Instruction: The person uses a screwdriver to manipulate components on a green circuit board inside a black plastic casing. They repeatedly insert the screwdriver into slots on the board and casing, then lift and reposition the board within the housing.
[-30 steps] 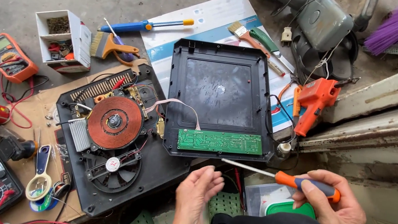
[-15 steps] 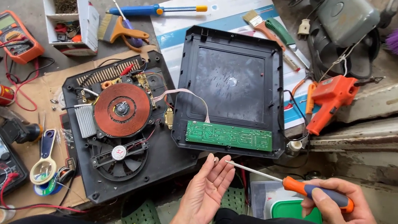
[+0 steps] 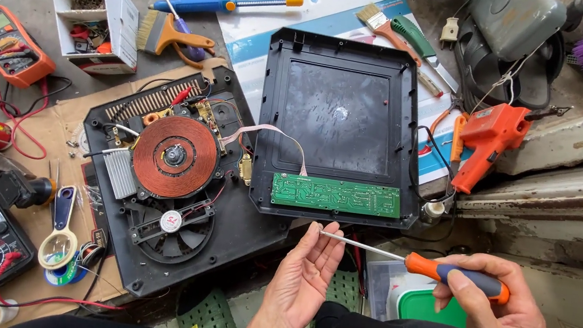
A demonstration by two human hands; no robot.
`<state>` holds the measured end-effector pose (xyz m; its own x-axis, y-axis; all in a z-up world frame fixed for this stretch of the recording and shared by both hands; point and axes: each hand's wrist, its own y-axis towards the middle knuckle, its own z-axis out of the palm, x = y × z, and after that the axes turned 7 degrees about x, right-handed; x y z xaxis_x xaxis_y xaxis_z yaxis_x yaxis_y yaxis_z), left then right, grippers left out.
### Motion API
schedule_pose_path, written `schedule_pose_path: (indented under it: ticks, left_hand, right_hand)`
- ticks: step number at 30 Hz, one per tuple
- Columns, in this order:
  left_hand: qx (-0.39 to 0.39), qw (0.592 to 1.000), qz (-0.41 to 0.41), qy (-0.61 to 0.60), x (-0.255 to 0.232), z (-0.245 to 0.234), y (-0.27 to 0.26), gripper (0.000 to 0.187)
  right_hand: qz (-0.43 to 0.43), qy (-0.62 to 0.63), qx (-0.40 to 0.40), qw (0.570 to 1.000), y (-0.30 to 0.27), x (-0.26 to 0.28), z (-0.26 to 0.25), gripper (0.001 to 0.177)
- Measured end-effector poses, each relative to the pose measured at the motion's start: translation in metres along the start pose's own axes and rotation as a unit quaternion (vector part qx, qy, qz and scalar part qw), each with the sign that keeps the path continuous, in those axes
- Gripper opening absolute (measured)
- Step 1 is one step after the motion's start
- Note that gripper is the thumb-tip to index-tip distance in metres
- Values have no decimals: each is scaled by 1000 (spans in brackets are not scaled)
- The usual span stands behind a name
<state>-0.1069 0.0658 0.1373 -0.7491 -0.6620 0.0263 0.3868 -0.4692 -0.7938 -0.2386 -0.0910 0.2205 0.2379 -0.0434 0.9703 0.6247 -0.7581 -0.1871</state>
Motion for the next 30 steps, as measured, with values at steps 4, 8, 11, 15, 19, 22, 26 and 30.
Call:
schedule_pose_path:
  ticks: [4,8,11,15,19,22,26,30]
  left_hand:
    - [-3,1000,-2,18,0,0,-1,35]
    - [14,999,7,30,3,-6,0,33]
    - [4,1000,18,24,5,-4,-3,39]
    - [3,1000,27,15,7,-1,-4,40]
    - [-3,1000,22,21,9,-4,0,40]
    - [-17,999,24,12,8,-6,4,40]
    - [-20,999,24,3,6,-4,4,40]
    - [-18,999,26,-6,6,-3,3,41]
  right_hand:
    - [3,-41,-11,999,-2,7,4,11]
    - [17,-64,-17,998,-1,4,0,10]
    - [32,-80,-17,996,-2,2,-2,8]
    - [50,-74,-19,996,-1,0,-4,9]
    - [51,-74,16,996,3,-5,-12,11]
    - [37,-67,37,996,2,-9,-12,11]
    - [74,-68,71,992,3,-10,-19,12]
    - [85,-56,79,992,2,-7,-17,12]
